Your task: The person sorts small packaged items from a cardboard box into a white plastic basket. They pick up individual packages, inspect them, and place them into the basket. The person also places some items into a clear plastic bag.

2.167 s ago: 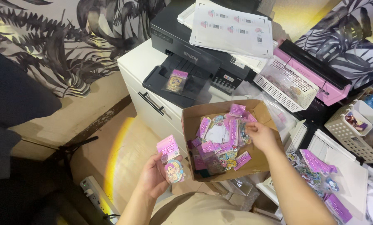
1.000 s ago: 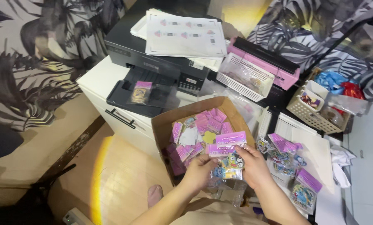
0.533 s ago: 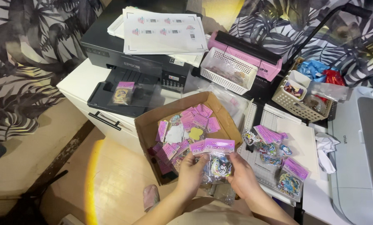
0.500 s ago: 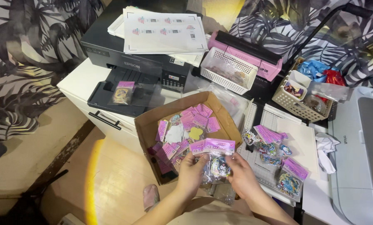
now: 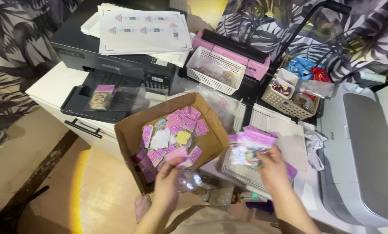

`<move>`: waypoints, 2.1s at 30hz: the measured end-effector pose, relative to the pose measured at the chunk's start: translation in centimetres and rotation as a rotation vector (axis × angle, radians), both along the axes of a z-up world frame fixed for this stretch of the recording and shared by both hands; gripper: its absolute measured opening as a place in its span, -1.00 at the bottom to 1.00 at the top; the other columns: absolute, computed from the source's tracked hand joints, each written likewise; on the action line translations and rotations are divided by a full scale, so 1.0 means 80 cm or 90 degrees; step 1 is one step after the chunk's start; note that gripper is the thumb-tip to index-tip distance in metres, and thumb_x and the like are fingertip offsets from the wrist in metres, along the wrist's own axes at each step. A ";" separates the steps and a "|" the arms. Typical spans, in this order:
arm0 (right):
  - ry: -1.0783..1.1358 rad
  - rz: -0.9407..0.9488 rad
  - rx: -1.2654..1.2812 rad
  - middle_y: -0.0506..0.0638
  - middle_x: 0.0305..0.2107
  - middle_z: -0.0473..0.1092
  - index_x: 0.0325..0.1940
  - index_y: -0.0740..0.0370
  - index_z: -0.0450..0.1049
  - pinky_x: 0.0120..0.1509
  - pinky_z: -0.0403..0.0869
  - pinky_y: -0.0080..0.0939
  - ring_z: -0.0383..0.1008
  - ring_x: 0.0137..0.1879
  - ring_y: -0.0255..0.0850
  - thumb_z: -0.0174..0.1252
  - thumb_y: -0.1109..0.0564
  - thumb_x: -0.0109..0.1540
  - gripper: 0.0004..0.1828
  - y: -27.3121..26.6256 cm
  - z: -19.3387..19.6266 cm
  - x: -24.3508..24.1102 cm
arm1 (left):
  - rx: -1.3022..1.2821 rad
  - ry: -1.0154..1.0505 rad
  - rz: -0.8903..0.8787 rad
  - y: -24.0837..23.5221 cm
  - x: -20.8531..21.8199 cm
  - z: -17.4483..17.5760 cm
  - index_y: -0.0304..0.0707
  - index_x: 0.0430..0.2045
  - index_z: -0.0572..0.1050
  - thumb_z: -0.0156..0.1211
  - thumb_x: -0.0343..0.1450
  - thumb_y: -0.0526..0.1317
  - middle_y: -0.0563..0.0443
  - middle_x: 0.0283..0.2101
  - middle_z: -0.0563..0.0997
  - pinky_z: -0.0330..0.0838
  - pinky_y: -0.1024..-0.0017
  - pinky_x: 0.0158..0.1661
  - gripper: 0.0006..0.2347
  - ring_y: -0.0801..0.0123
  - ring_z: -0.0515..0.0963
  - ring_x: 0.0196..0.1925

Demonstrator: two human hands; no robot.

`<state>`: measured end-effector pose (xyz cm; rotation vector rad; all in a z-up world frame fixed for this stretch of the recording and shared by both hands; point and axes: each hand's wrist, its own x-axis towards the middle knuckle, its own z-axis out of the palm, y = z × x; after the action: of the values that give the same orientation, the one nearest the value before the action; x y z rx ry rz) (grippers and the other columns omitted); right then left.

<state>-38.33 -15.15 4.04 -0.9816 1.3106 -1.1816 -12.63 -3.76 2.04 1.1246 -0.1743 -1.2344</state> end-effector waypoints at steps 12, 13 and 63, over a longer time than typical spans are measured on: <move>0.882 0.027 0.029 0.21 0.18 0.14 0.32 -0.03 0.05 0.33 -0.07 0.28 -0.08 0.31 0.42 -0.07 -0.19 0.10 -0.29 -0.064 -0.074 -0.100 | 0.005 0.086 0.116 0.016 0.028 0.017 -0.17 0.02 0.34 -0.09 0.18 -0.59 -0.17 -0.02 0.49 0.37 0.42 -0.34 -0.48 0.23 0.49 -0.25; 0.881 0.039 0.021 0.21 0.18 0.14 0.32 -0.03 0.05 0.33 -0.07 0.28 -0.08 0.31 0.42 -0.07 -0.19 0.10 -0.29 -0.062 -0.071 -0.093 | 0.006 0.085 0.129 0.021 0.032 0.022 -0.17 0.02 0.34 -0.09 0.18 -0.59 -0.17 -0.02 0.49 0.37 0.42 -0.34 -0.48 0.23 0.49 -0.25; 0.417 0.553 0.128 -0.02 -0.57 0.44 0.00 0.15 0.50 -0.33 0.39 -0.34 0.36 -0.47 -0.30 0.04 0.12 0.19 -0.68 0.032 0.025 0.277 | -0.089 0.324 0.047 0.035 0.099 0.000 -0.52 -0.25 0.46 0.00 0.29 -0.38 -0.31 -0.38 0.58 0.47 0.20 -0.43 -0.78 0.08 0.56 -0.41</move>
<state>-16.18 -12.57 6.07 -1.6259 1.2217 -0.0516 -4.71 -0.92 2.06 0.6643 0.1632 -1.3802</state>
